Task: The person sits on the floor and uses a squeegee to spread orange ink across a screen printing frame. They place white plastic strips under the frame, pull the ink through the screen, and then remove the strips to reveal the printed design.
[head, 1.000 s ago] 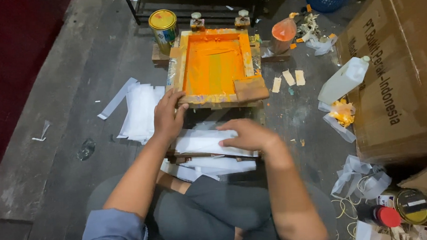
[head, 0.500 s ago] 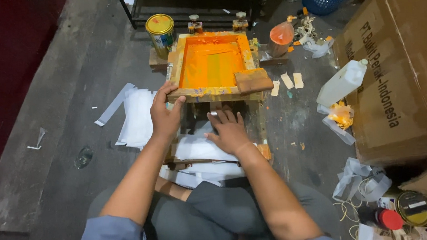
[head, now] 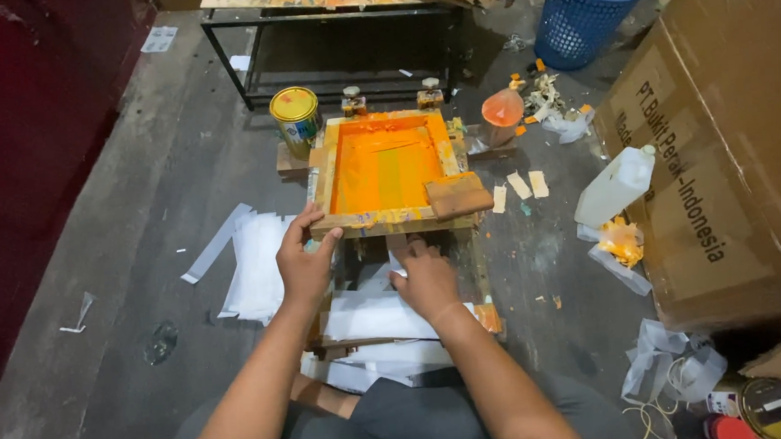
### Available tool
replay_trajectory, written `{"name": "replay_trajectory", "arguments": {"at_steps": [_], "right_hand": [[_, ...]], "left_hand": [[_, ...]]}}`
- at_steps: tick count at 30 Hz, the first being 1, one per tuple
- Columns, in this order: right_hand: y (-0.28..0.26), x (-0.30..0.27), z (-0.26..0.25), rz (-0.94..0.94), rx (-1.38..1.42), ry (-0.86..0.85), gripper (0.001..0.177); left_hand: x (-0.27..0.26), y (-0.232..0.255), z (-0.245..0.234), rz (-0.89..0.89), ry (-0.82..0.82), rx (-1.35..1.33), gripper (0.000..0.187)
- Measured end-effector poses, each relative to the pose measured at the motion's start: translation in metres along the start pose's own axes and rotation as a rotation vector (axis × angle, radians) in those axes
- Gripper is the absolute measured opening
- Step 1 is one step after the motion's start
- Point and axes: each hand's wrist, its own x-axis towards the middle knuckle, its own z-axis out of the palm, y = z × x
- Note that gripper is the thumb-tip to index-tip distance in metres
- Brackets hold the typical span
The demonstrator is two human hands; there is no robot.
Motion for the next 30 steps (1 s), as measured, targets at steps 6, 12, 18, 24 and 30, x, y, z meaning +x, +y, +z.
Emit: {"name": "replay_trajectory", "arguments": {"at_steps": [6,12,18,24,30], "right_hand": [[0.033,0.019,0.043,0.018,-0.042,-0.003,0.046],[0.037,0.021,0.038,0.104,0.11,0.038,0.038],[0.055,0.026,0.046,0.194,0.22,0.026,0.048],[0.056,0.026,0.027,0.183,0.254,0.022,0.034],[0.017,0.0,-0.039,0.08,0.372,-0.074,0.036]], "left_hand": [[-0.002,0.0,0.002,0.03,0.026,-0.021,0.036],[-0.002,-0.002,0.0,0.043,0.032,0.001,0.038],[-0.002,0.001,0.001,0.049,0.04,0.0,0.038],[-0.003,-0.002,0.0,0.082,0.037,0.007,0.038],[-0.001,-0.006,-0.002,0.036,0.017,0.002,0.039]]}}
